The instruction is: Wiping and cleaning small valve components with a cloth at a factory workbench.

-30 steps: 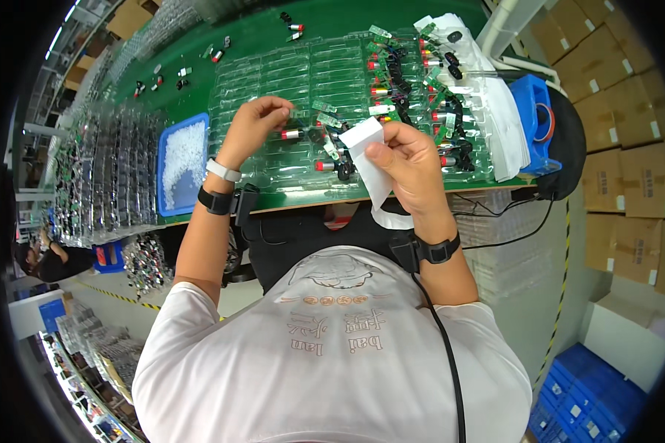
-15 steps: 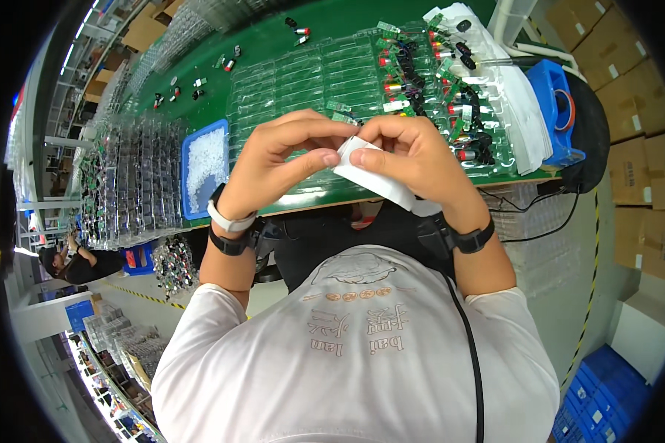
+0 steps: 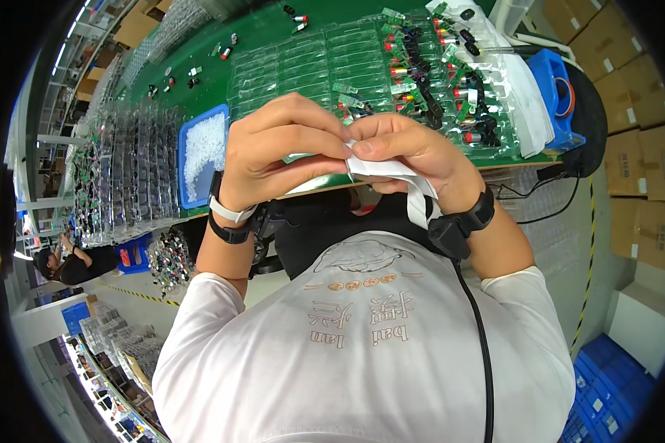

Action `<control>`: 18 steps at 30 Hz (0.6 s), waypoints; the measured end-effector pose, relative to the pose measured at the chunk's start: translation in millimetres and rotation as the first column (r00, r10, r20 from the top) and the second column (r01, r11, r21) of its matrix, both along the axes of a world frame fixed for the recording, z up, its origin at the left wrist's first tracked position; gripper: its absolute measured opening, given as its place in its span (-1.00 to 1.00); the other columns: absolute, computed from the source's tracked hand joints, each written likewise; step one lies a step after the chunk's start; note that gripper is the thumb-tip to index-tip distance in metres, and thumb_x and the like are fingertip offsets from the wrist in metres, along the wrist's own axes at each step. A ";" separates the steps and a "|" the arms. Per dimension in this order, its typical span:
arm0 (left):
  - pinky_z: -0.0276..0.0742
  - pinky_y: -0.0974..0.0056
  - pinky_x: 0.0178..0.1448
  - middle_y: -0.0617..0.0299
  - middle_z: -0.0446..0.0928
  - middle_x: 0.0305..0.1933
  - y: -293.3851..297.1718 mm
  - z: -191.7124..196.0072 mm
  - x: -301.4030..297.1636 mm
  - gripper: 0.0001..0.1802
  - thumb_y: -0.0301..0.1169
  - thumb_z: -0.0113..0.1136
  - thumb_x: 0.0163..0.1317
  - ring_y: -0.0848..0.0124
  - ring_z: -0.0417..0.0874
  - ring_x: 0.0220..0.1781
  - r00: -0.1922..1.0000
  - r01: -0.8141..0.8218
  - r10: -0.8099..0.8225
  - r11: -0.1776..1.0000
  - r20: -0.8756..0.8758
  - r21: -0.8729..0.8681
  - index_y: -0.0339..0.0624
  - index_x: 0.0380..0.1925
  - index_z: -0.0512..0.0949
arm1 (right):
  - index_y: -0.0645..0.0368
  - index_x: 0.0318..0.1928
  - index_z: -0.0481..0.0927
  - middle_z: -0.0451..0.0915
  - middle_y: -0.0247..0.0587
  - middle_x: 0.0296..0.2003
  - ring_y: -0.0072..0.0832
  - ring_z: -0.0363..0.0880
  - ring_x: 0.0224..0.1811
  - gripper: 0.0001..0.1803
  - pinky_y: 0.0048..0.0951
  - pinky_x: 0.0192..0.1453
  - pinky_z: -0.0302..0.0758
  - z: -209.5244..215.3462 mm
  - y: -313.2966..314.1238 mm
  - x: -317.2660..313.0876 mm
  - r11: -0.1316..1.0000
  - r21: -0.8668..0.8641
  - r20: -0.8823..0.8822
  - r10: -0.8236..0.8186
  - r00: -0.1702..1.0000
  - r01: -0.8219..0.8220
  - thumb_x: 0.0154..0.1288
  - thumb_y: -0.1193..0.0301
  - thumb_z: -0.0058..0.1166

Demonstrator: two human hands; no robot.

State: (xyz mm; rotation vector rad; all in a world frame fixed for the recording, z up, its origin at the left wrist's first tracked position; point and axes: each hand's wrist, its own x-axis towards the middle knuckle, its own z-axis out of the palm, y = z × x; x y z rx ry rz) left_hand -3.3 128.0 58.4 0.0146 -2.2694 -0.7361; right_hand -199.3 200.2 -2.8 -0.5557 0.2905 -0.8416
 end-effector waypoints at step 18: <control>0.51 0.34 -0.35 0.24 0.58 -0.39 12.3 -6.3 6.3 -0.74 -0.46 0.47 -0.19 0.35 0.61 -0.39 0.984 -0.086 0.089 0.996 -0.157 0.023 -0.21 -0.42 0.64 | 0.44 -0.12 0.45 0.48 -0.15 -0.45 -0.71 0.18 -0.69 -0.76 -0.72 -0.77 0.12 -11.3 2.4 12.8 0.993 0.061 0.215 0.089 0.973 -0.104 0.33 0.47 -0.01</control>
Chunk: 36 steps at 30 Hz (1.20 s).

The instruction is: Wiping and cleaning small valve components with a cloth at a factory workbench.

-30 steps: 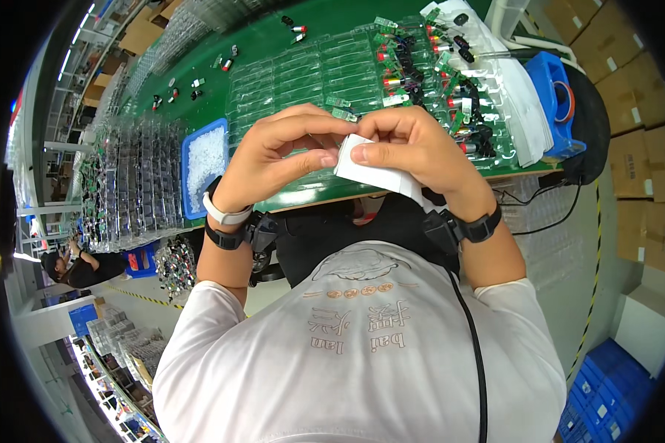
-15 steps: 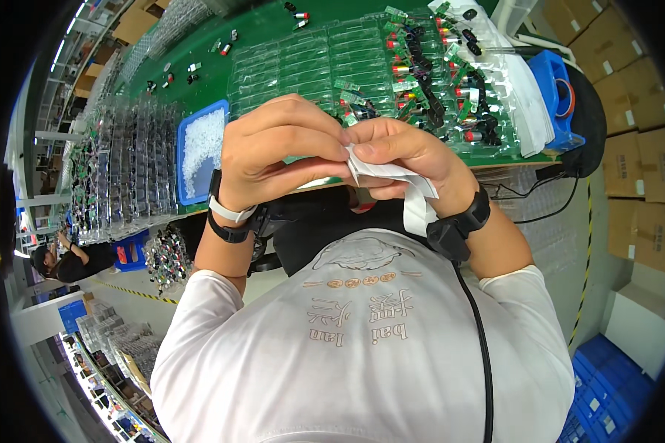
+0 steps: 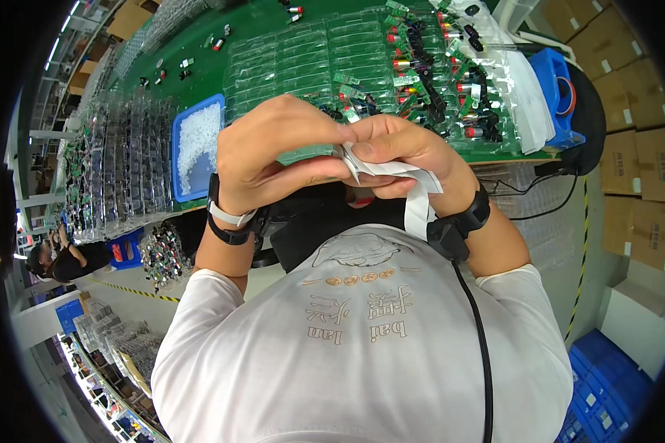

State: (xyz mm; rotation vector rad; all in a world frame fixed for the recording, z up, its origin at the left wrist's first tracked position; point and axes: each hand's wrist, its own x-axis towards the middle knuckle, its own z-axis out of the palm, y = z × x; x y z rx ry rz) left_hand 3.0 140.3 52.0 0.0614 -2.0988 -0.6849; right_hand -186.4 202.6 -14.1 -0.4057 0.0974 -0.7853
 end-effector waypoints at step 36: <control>0.38 0.47 -0.38 0.29 0.47 -0.40 29.7 -40.2 -10.6 -0.69 -0.34 0.02 0.34 0.58 0.45 -0.44 0.890 0.391 0.044 0.437 -0.454 0.810 -0.26 -0.01 0.54 | 0.35 -0.02 0.48 0.52 -0.26 -0.42 -0.50 0.49 -0.39 -0.70 -0.47 -0.27 0.46 30.4 -6.5 23.0 0.657 -0.332 -0.313 -0.754 0.577 0.677 0.25 0.48 0.05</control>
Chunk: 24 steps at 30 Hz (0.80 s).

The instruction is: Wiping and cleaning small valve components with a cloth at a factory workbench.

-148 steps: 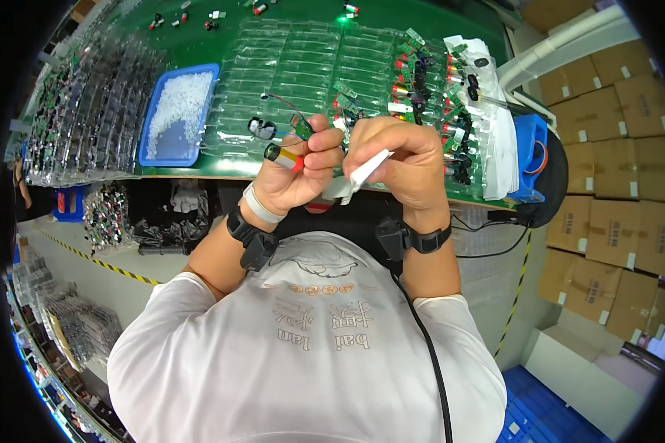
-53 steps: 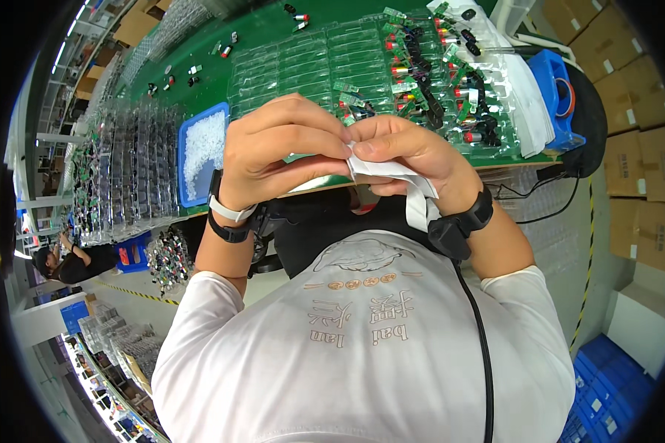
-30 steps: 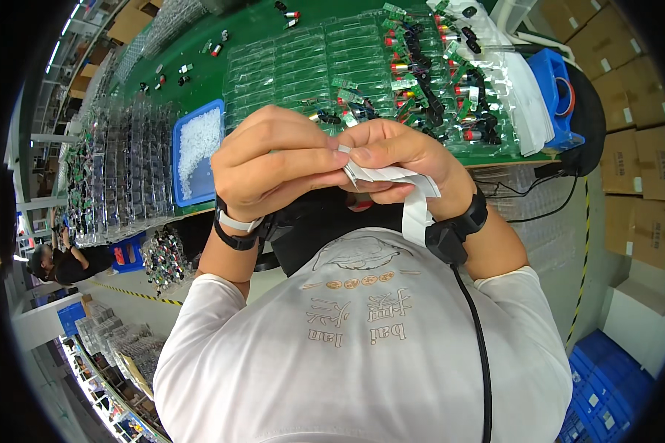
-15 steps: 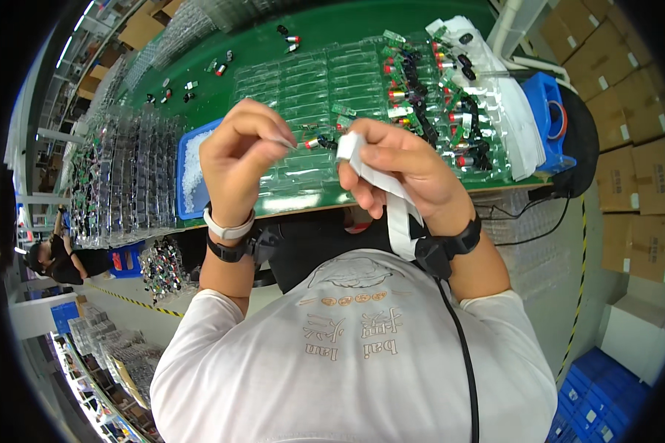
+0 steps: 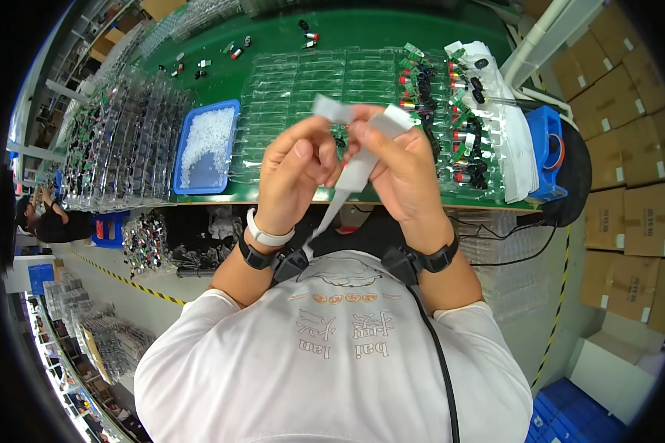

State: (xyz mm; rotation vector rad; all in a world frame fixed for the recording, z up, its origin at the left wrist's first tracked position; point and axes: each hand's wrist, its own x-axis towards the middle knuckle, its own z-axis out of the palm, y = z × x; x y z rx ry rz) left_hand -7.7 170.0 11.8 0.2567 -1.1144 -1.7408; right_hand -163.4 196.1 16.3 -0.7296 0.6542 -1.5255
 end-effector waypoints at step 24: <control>0.42 0.51 -0.31 0.31 0.49 -0.42 -15.5 5.0 24.7 -0.78 -0.37 0.12 0.28 0.64 0.49 -0.36 0.799 -0.020 0.184 0.960 0.572 -0.280 -0.25 -0.23 0.66 | 0.26 -0.35 0.61 0.57 -0.28 -0.41 -0.63 0.49 -0.42 -0.90 -0.61 -0.39 0.39 -2.8 8.3 -19.1 0.919 -0.391 -0.800 -0.363 0.477 0.043 0.06 0.61 0.21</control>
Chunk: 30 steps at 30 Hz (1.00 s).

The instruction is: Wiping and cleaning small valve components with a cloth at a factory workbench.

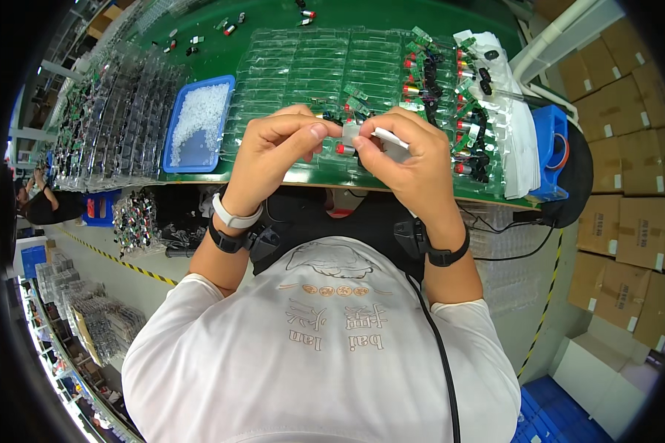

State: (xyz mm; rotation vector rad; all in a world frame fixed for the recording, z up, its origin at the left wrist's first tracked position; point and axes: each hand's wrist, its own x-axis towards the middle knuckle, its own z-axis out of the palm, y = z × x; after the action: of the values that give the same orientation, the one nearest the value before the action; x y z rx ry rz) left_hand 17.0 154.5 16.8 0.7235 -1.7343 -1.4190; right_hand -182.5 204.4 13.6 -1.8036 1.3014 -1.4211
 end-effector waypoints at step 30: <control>0.40 0.37 -0.31 0.25 0.49 -0.33 -45.8 -56.2 -0.8 -0.74 -0.36 0.24 0.20 0.45 0.46 -0.35 0.634 0.518 -0.227 0.835 -0.739 0.188 -0.19 -0.14 0.49 | 0.16 -0.21 0.51 0.46 0.01 0.08 -0.74 0.32 -0.62 -0.87 -0.73 -0.64 0.23 -22.3 2.6 -41.7 0.855 0.263 0.863 -0.001 0.506 -0.446 0.27 0.41 0.08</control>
State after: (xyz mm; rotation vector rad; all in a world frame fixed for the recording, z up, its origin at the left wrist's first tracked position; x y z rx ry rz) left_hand 16.2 108.7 -39.4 -0.0630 -1.0254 -2.0329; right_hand -224.2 207.0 -8.8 -0.6985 0.7099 -1.3759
